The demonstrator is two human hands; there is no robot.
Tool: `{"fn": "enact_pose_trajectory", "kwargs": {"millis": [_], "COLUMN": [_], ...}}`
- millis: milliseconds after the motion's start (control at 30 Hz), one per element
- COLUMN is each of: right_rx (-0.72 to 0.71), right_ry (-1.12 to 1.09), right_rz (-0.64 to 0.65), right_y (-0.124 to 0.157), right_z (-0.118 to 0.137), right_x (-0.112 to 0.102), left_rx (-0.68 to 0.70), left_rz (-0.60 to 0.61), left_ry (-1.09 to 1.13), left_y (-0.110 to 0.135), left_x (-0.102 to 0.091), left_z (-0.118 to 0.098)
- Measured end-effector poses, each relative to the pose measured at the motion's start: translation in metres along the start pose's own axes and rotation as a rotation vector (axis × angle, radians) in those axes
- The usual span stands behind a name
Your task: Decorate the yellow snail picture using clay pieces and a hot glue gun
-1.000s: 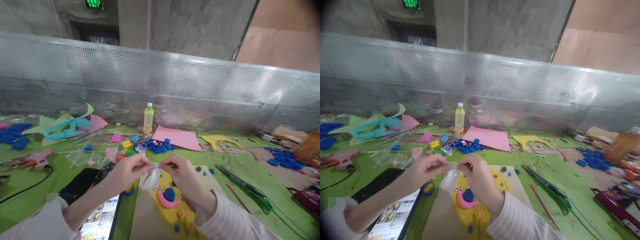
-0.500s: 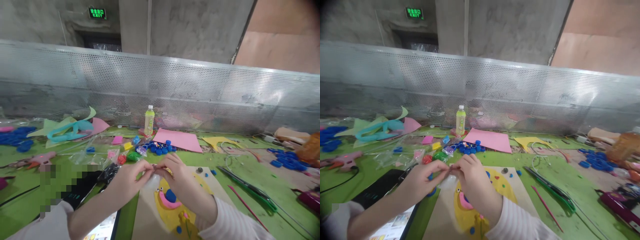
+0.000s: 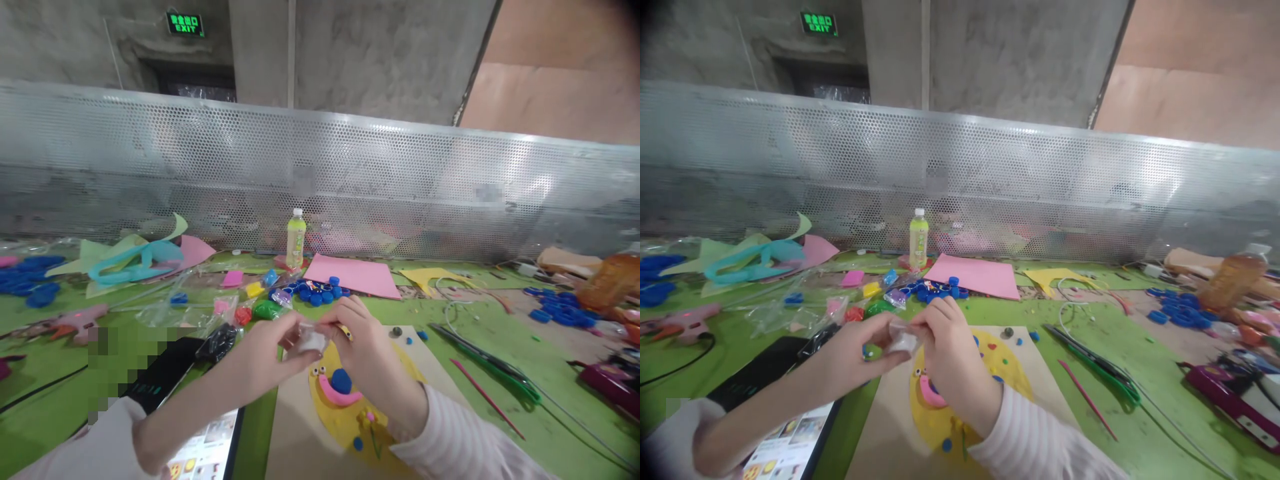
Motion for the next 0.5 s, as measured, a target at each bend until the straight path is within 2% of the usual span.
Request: {"fn": "enact_pose_trajectory", "kwargs": {"millis": [67, 133, 233, 300, 333, 400, 500], "right_rx": [0.039, 0.102, 0.176, 0.152, 0.131, 0.112, 0.155], "right_ry": [-0.009, -0.016, -0.034, -0.038, -0.033, -0.014, -0.011], "right_rz": [0.024, 0.045, 0.093, 0.095, 0.077, 0.007, -0.109], "right_y": [0.0, 0.0, 0.0, -0.004, -0.007, -0.013, -0.016], "right_z": [-0.004, -0.009, -0.014, -0.015, -0.016, -0.02, -0.033], "right_x": [-0.002, -0.007, -0.023, -0.038, -0.048, -0.068, -0.094], "left_rx": [-0.036, -0.108, -0.287, -0.386, -0.429, -0.496, -0.502], "left_rz": [-0.062, -0.161, -0.419, -0.571, -0.624, -0.675, -0.685], "left_ry": [-0.053, -0.094, -0.189, -0.258, -0.291, -0.351, -0.397], "left_y": [-0.007, -0.016, -0.031, -0.038, -0.042, -0.049, -0.058], "left_x": [-0.022, -0.056, -0.115, -0.144, -0.153, -0.158, -0.149], "left_z": [0.006, 0.019, 0.054, 0.082, 0.096, 0.122, 0.146]}}
Point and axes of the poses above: each hand's wrist, its own y-axis away from the middle knuckle, its own x-axis out of the palm, z = x × y, the point moved 4 cm from there along -y, towards the middle knuckle, and after that the axes turned 15 degrees about -x, right-handed, at the moved point
